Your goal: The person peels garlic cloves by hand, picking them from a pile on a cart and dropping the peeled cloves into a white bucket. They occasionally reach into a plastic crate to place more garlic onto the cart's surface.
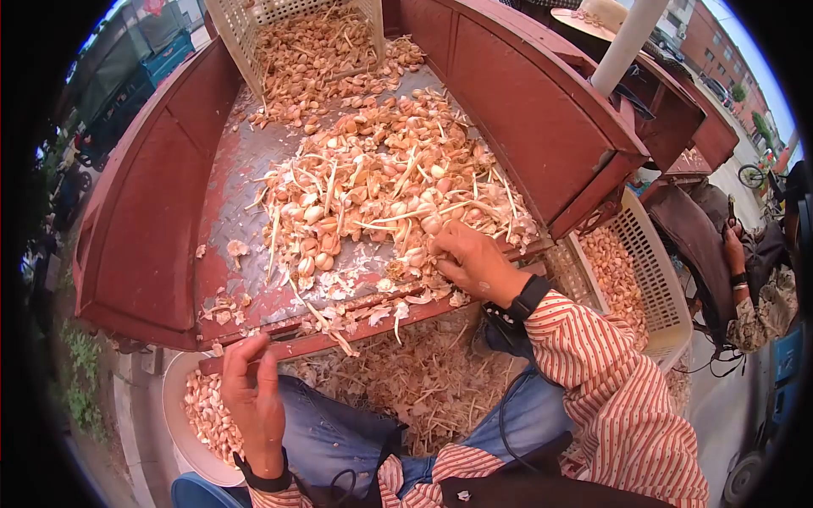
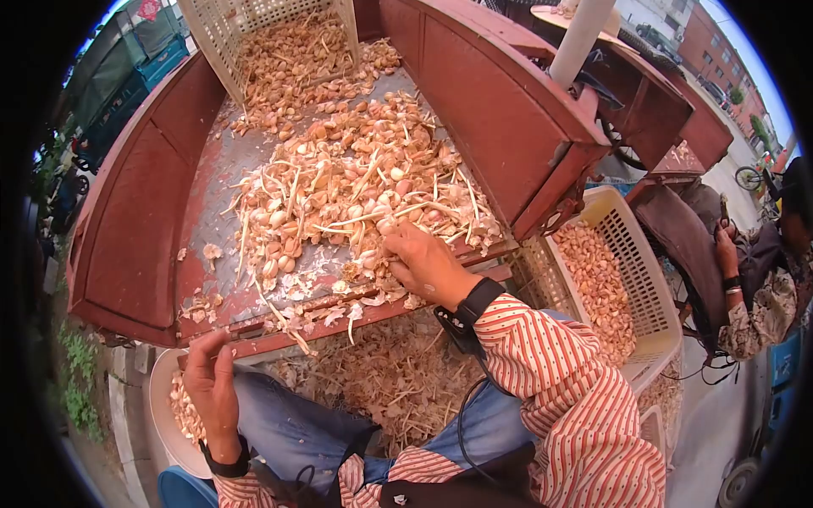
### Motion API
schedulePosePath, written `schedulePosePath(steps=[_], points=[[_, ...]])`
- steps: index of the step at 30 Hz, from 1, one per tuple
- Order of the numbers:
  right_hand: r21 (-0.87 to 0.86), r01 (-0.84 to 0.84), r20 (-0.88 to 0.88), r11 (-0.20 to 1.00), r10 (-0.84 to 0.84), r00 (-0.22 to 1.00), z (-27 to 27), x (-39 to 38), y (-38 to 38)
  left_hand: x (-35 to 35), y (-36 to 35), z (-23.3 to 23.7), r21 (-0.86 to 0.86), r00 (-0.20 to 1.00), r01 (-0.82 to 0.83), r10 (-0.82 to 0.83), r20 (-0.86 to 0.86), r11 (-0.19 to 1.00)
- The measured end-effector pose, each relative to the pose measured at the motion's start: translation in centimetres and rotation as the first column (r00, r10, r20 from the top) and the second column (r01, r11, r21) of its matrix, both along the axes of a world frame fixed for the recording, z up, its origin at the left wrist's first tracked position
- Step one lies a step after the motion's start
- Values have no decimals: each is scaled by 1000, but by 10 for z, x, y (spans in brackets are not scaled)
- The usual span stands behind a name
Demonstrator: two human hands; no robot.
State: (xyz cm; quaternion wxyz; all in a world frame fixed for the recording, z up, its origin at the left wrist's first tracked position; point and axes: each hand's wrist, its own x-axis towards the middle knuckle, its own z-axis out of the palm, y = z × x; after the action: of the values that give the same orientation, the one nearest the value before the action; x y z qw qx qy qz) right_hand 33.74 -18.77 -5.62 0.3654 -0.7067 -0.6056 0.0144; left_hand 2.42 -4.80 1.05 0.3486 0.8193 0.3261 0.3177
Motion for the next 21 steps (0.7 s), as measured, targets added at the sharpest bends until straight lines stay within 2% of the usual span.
schedulePosePath(steps=[1, 4, 6, 7, 10, 13, 14, 17, 18, 19, 20, 21], points=[[14, 2, -13, 1000, -2, 1000, 0, -1, 0, 0, 3, -5, 21, 998, 16, -18, 66, 1000], [80, 7, -52, 997, -3, 999, 1, 0, -3, 111, -37, -14, 233, 949, 308, -314, -15, 922], [148, 10, -91, 989, 3, 996, -3, 0, -7, 161, -47, -39, 328, 930, 368, -348, -118, 870], [125, 24, -115, 992, -10, 993, -2, 5, -11, 176, -47, -47, 348, 926, 378, -346, -152, 858], [83, 32, -175, 996, -17, 984, -4, 18, -17, 191, -43, -59, 337, 918, 395, -352, -184, 854], [211, 23, -61, 977, -10, 998, -1, 13, -16, 192, -40, -58, 318, 911, 409, -363, -196, 855], [176, 97, -51, 980, -89, 995, 7, 6, -21, 193, -39, -60, 333, 909, 415, -366, -201, 847], [190, 135, -101, 972, -117, 988, 16, 8, -33, 185, -29, -62, 315, 904, 426, -410, -117, 848], [173, 134, -77, 976, -122, 990, 18, 10, -37, 177, -26, -64, 230, 900, 422, -437, 12, 877], [164, 103, -88, 981, -89, 992, 16, 11, -38, 166, -29, -57, -72, 915, 394, -383, 126, 916], [157, 72, -105, 985, -56, 993, 14, 10, -38, 151, -33, -45, -370, 932, 355, -294, 212, 859], [153, 40, -123, 987, -21, 992, 12, 7, -36, 134, -37, -34, -632, 948, 309, -178, 264, 711]])
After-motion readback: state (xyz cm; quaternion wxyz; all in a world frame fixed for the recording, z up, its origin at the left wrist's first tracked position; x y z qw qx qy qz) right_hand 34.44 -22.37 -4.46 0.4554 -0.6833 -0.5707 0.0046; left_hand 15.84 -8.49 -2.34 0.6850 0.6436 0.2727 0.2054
